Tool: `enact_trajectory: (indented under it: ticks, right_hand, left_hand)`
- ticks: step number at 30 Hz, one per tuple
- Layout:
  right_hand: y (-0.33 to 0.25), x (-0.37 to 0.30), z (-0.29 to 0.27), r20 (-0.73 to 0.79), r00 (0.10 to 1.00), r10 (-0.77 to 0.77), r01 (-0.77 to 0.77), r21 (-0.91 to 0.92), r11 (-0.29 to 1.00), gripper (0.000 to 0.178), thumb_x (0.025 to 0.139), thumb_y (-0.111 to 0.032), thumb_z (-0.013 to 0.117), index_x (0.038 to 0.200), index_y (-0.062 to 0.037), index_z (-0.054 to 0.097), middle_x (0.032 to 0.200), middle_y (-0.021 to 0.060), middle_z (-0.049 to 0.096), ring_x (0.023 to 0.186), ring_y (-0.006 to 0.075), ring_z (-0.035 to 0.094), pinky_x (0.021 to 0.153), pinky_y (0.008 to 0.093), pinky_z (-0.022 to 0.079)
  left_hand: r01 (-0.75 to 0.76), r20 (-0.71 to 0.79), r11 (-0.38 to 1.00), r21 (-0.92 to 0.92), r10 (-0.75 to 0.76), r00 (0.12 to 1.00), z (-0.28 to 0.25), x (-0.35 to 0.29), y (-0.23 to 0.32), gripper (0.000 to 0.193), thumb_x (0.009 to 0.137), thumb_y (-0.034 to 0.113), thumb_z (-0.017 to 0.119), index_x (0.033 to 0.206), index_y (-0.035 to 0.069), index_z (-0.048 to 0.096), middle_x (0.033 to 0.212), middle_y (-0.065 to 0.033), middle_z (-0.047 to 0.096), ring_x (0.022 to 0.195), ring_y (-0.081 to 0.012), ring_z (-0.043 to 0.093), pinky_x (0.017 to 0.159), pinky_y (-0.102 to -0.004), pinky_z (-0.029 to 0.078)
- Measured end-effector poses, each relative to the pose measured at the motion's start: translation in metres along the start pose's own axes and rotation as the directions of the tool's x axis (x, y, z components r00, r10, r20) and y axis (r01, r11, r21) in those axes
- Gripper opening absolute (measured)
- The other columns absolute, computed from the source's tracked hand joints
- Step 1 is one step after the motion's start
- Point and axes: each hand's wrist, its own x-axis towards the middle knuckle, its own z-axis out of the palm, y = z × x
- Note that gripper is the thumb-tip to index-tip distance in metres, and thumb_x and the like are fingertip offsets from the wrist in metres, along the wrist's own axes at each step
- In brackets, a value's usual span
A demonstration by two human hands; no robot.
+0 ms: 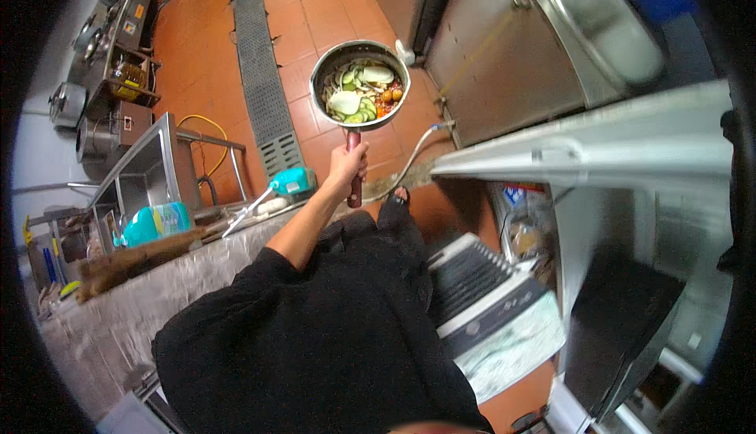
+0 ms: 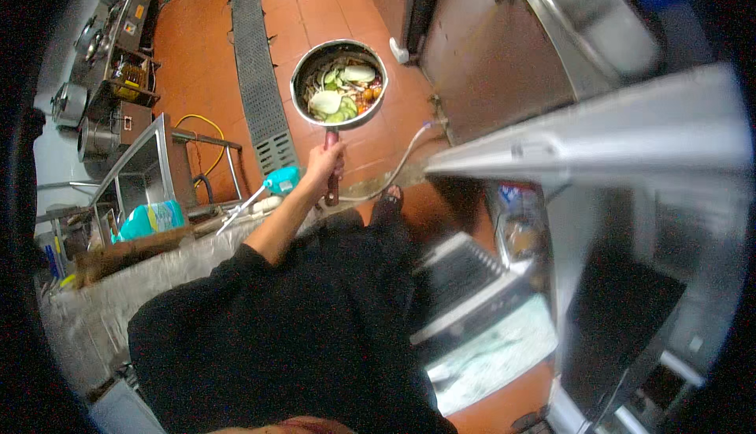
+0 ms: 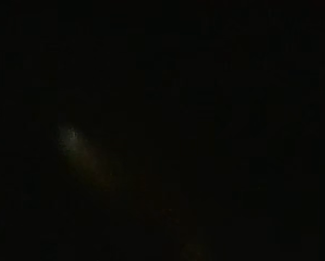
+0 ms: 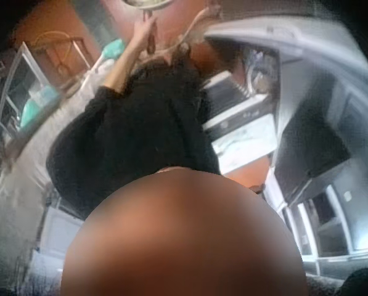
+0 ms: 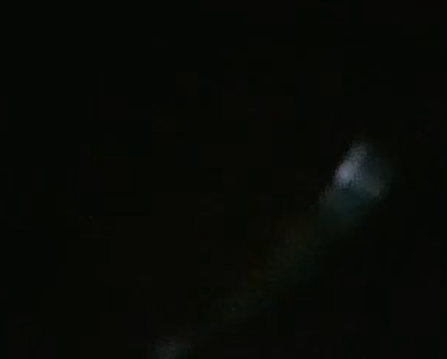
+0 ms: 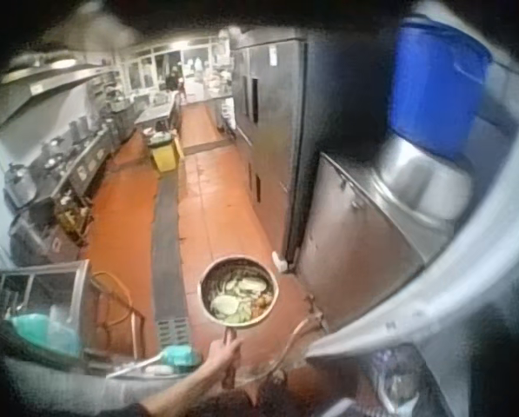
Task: The person assembles a noodle dish in a commercial kitchen. They transfer cooked noodles and vegetables from a pot into a bowl, add shredded chicken from a refrigerator, and top the dish with various condiments using tongs.
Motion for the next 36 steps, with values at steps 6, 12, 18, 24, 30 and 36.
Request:
enact_trajectory:
  ticks: [6,12,18,24,30,36]
  right_hand:
    - [-0.218,0.056,0.124,0.153,0.973,-0.173,0.195,-0.149,0.969,0.034,0.099,-0.045,0.062,0.099,-0.0108,0.066,0.082,0.0058,0.059,0.054,0.0184,0.048,0.046,0.0344,0.042]
    - [-0.412,0.059,0.312,0.26,0.923,-0.283,0.34,-0.208,0.917,0.034,0.1,-0.044,0.061,0.102,-0.011,0.067,0.086,0.0063,0.061,0.056,0.0189,0.049,0.047,0.0349,0.043]
    - [-0.552,0.058,0.482,0.278,0.932,-0.234,0.309,-0.27,0.912,0.034,0.1,-0.043,0.061,0.106,-0.0112,0.068,0.089,0.0069,0.062,0.057,0.0193,0.05,0.048,0.0354,0.045]
    - [-0.609,0.049,0.567,0.239,0.961,-0.14,0.217,-0.335,0.917,0.034,0.1,-0.043,0.06,0.109,-0.0114,0.069,0.093,0.0074,0.063,0.059,0.0197,0.051,0.049,0.0359,0.046]
    - [-0.647,0.072,0.69,0.246,0.967,0.062,0.066,-0.481,0.874,0.035,0.1,-0.042,0.059,0.113,-0.0117,0.07,0.097,0.0079,0.065,0.061,0.0202,0.052,0.051,0.0364,0.047]
    - [-0.825,0.107,0.91,0.563,0.82,0.102,0.21,-0.463,0.861,0.036,0.101,-0.041,0.058,0.116,-0.0119,0.071,0.101,0.0084,0.066,0.062,0.0206,0.053,0.052,0.0369,0.048]
  left_hand:
    - [-0.031,-0.027,0.999,-0.035,0.03,0.999,-0.036,0.046,0.083,0.028,0.099,0.026,0.069,0.083,0.01,0.051,0.059,0.0028,0.046,0.044,-0.0097,0.043,0.041,-0.0291,0.035]
    - [-0.05,-0.101,0.998,-0.049,0.045,0.994,-0.094,0.138,0.184,0.027,0.101,0.026,0.067,0.087,0.009,0.051,0.058,0.0022,0.048,0.042,-0.0091,0.045,0.038,-0.0285,0.036]
    - [-0.047,-0.1,0.998,-0.045,0.043,0.994,-0.12,0.27,0.338,0.026,0.101,0.026,0.068,0.091,0.004,0.059,0.059,0.0021,0.05,0.041,-0.0087,0.044,0.037,-0.0279,0.036]
    - [-0.115,-0.068,0.989,-0.094,0.109,0.992,-0.165,0.368,0.494,0.029,0.101,0.027,0.069,0.088,0.007,0.053,0.058,0.002,0.049,0.041,-0.0074,0.044,0.037,-0.0257,0.036]
    - [-0.068,-0.149,0.993,-0.099,0.053,0.987,-0.227,0.493,0.64,0.031,0.098,0.024,0.073,0.079,0.011,0.051,0.058,0.0052,0.046,0.042,-0.0061,0.041,0.038,-0.026,0.037]
    - [-0.08,-0.267,0.978,-0.191,0.027,0.963,-0.296,0.584,0.789,0.025,0.099,0.02,0.071,0.084,0.011,0.053,0.06,0.0064,0.044,0.045,-0.0058,0.04,0.039,-0.0254,0.035]
